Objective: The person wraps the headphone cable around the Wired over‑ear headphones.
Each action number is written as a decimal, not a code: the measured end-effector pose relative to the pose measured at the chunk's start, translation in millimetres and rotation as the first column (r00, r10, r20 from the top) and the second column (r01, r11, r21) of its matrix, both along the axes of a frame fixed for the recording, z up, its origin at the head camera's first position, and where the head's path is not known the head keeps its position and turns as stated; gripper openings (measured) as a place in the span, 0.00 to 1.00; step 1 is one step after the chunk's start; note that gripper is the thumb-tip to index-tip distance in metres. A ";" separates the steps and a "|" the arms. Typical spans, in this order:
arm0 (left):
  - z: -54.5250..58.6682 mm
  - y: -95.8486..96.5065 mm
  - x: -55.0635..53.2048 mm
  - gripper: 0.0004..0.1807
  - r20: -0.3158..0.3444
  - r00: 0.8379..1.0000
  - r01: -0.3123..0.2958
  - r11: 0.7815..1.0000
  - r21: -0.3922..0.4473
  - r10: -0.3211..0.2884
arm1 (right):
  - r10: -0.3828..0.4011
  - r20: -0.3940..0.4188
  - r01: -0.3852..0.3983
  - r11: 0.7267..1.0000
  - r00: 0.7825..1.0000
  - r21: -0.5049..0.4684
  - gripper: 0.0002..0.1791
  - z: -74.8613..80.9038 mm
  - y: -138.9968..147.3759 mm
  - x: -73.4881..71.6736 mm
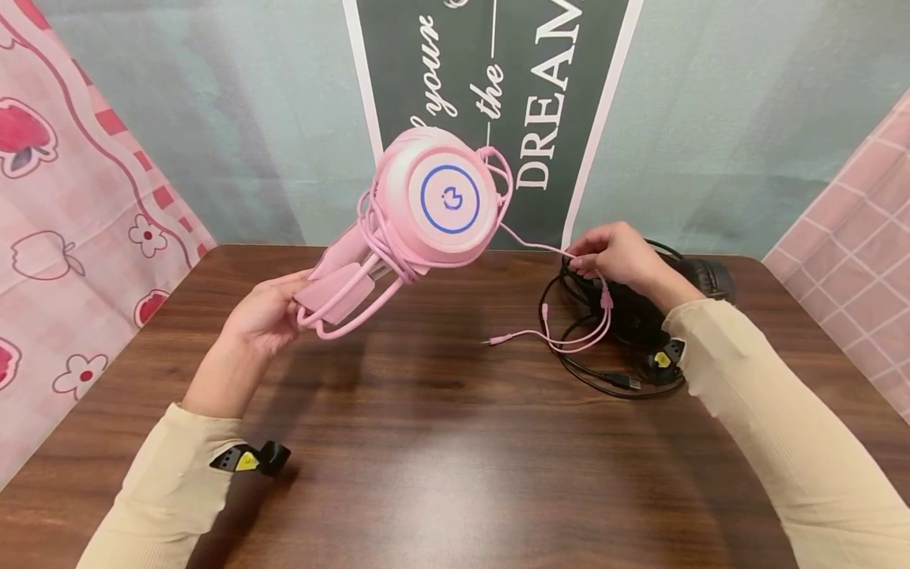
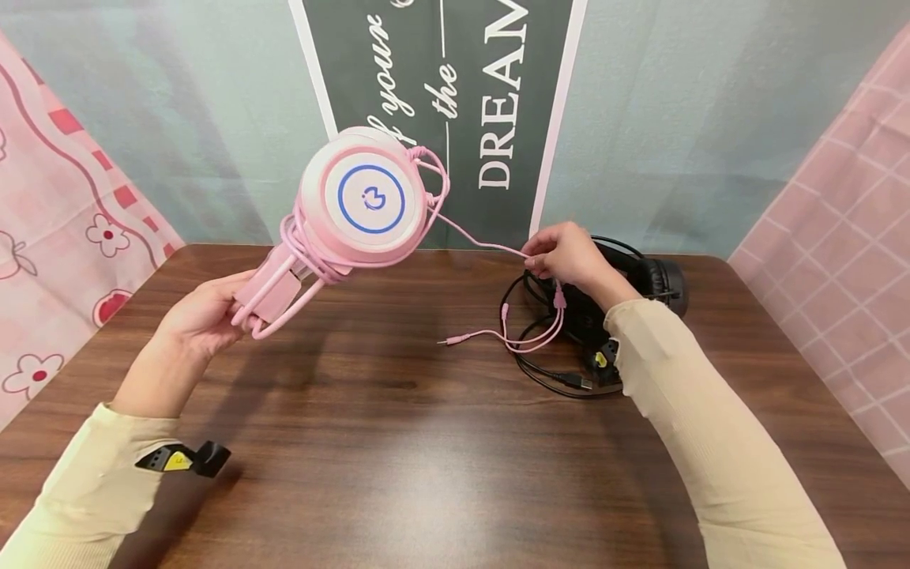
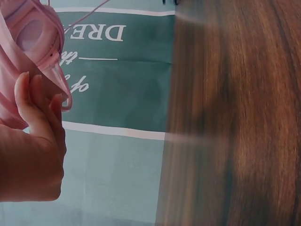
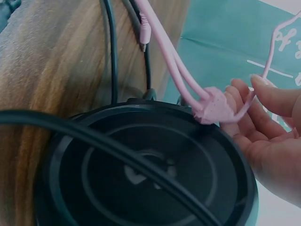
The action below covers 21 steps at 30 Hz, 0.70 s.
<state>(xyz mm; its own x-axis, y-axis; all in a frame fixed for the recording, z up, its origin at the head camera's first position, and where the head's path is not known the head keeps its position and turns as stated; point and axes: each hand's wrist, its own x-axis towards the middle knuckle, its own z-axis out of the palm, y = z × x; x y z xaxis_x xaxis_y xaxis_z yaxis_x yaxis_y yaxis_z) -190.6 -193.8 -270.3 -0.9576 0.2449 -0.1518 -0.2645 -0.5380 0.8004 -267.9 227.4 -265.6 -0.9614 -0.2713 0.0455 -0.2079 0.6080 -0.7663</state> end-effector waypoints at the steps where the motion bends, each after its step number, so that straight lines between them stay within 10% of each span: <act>1: 0.1 0.4 -0.1 0.19 0.003 1.000 -0.009 1.000 -0.005 0.009 | 0.006 -0.004 -0.006 1.000 1.000 0.023 0.09 -1.1 0.4 0.2; 21: -6.5 25.7 -2.7 0.07 0.056 0.943 -0.309 0.927 -0.211 0.327 | 0.184 0.071 -0.191 0.975 0.980 0.112 0.12 -9.3 -1.7 7.6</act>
